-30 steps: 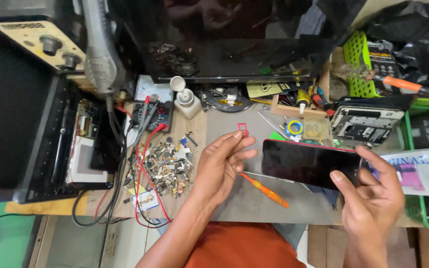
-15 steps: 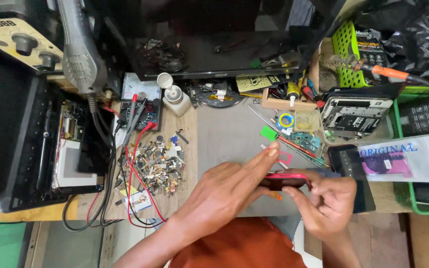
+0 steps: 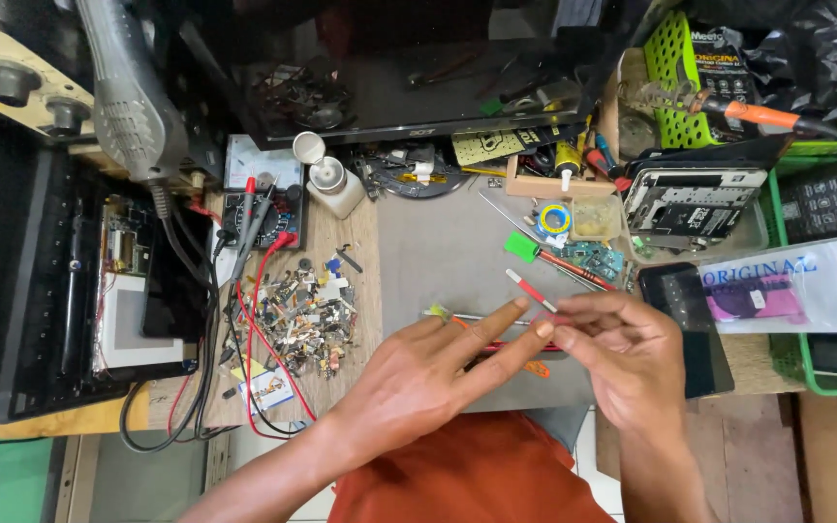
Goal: Cleaning an electronics repair workbench by scrubbing the surface with a toothbrush and moving small components.
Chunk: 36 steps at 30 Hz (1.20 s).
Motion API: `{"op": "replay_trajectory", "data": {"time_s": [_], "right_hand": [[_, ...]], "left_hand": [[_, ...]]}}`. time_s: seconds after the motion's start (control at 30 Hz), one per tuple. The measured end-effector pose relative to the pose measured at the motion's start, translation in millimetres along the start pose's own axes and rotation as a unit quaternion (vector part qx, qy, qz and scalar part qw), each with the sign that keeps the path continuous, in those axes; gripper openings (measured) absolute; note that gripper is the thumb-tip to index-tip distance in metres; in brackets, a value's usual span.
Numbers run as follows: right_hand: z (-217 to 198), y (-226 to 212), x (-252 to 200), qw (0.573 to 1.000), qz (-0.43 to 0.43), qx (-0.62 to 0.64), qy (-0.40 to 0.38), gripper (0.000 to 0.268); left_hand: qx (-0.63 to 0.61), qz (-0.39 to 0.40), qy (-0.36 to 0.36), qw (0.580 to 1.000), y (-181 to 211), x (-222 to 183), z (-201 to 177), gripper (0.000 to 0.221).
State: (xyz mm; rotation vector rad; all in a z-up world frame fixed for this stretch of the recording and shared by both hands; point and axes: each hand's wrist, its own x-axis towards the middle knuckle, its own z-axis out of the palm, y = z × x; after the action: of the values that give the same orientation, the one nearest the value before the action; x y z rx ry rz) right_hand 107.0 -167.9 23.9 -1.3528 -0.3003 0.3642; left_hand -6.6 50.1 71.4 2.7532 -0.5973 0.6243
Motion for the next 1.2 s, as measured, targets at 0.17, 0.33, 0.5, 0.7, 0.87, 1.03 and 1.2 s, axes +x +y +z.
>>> {"op": "replay_trajectory", "data": {"time_s": [0.17, 0.33, 0.5, 0.7, 0.87, 1.03, 1.2], "right_hand": [[-1, -11, 3, 0.999, -0.05, -0.017, -0.001, 0.015], [4, -40, 9, 0.965, -0.11, -0.188, -0.149, 0.019], [4, -58, 16, 0.934, -0.089, -0.28, -0.206, 0.023], [8, -66, 24, 0.894, -0.115, -0.355, -0.249, 0.022], [14, -70, 26, 0.871, -0.115, -0.396, -0.268, 0.019], [17, -67, 26, 0.832, -0.085, -0.46, -0.298, 0.016], [18, -67, 31, 0.805, -0.085, -0.478, -0.341, 0.015]], "left_hand": [[-0.1, -0.039, 0.009, 0.994, -11, -5, 5, 0.028], [-0.103, -0.035, -0.003, 0.994, -13, -7, 0, 0.03], [-0.109, -0.027, -0.001, 0.994, -13, -11, 7, 0.028], [-0.111, -0.021, -0.026, 0.993, -11, -11, 1, 0.036], [-0.091, -0.021, -0.029, 0.995, -10, -14, 2, 0.039], [-0.06, -0.017, -0.04, 0.997, -6, -16, 8, 0.038], [-0.055, -0.029, -0.053, 0.997, -5, -21, 16, 0.039]]}}
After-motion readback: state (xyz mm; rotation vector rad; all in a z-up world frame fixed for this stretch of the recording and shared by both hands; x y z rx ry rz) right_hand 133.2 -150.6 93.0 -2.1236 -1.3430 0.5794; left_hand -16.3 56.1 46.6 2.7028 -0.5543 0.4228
